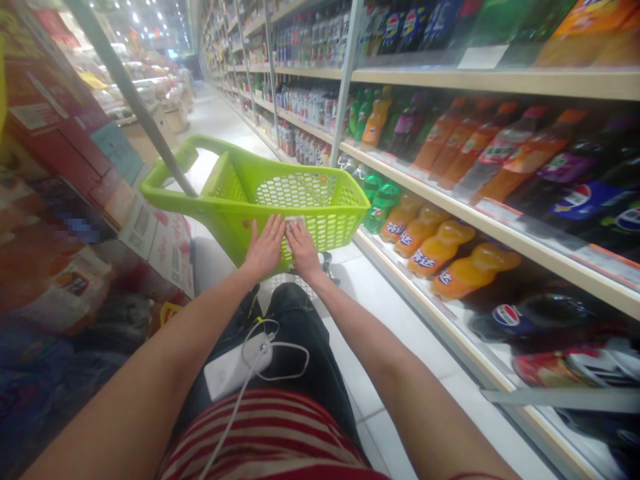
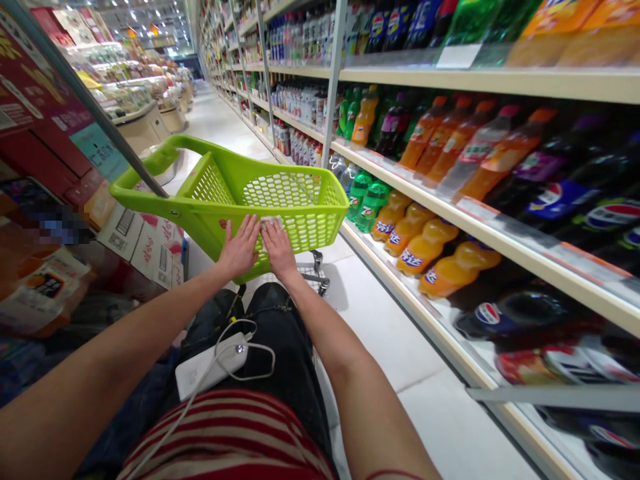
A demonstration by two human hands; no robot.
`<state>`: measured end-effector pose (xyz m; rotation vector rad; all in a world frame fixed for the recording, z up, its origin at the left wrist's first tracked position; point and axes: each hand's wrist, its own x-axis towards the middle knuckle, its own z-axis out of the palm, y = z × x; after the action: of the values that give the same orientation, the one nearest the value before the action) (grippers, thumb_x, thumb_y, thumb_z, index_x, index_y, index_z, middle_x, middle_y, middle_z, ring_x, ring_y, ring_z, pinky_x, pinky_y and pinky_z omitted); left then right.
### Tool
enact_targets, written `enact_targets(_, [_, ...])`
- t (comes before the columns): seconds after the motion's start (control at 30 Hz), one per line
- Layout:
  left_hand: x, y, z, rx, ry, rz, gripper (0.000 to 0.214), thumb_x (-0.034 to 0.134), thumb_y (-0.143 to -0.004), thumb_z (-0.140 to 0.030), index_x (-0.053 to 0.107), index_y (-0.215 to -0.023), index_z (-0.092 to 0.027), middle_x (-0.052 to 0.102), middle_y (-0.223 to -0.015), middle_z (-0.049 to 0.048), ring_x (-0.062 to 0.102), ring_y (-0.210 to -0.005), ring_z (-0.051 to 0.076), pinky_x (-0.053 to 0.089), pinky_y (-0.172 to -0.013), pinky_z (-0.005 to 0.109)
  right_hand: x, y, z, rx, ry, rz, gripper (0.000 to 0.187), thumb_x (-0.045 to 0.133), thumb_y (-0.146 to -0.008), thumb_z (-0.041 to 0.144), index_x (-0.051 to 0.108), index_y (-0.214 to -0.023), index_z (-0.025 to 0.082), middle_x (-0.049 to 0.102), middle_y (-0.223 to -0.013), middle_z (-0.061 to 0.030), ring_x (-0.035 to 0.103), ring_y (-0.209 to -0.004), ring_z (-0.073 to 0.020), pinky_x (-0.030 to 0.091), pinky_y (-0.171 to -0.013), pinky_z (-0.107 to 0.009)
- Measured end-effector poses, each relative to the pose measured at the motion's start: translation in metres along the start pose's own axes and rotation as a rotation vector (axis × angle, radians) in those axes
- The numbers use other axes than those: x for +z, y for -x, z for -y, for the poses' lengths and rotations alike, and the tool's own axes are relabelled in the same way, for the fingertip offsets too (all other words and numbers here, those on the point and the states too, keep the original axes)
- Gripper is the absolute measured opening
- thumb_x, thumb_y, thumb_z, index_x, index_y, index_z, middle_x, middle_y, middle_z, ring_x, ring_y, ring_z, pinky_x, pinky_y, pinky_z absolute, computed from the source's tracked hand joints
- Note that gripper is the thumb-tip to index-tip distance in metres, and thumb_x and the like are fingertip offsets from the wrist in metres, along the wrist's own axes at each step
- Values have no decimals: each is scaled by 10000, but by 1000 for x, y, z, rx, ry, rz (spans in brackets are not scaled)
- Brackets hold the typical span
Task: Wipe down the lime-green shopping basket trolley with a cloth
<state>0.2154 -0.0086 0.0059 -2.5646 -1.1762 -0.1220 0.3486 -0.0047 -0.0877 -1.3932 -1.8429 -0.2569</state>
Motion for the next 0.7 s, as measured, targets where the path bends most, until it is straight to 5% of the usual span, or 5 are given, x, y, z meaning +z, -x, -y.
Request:
enact_targets(0.1, [0, -7, -3, -15, -6, -17, 691, 386, -759, -183, 157, -1402, -72, 118, -1497, 118, 13, -1380, 249, -33, -1084, 553, -16, -17, -7, 31, 25, -94, 510, 255, -861, 55, 375, -1340, 183, 320, -1437, -53, 75, -1377, -159, 157, -1114, -459])
enact_targets(0.23, [-1, -16, -8, -23, -9, -46, 693, 395, -751, -174, 172, -1401, -81, 120, -1496, 112, 20, -1381, 244, -17, -1089, 549, -19, -23, -21, 67, 76, -63, 502, 295, -850, 47, 392, -1329, 163, 336, -1426, -86, 100, -1376, -178, 184, -1098, -471])
enact_targets(0.53, [9, -20, -25, 19, -18, -8, 657, 371, -764, -172, 205, -1395, -96, 142, -1491, 104, 55, -1380, 232, 22, -1091, 549, 15, 29, -41, 16, 107, 24, 419, 331, -863, 60, 498, -1238, 148, 458, -1342, -110, 239, -1341, -204, 303, -1046, -457])
enact_targets(0.7, [15, -23, -29, 38, -31, -12, 658, 349, -756, -160, 203, -1394, -86, 145, -1491, 105, 60, -1380, 234, 41, -1087, 559, 3, 37, -43, 16, 88, -26, 442, 328, -859, 62, 472, -1267, 152, 443, -1354, -113, 202, -1353, -189, 297, -1054, -450])
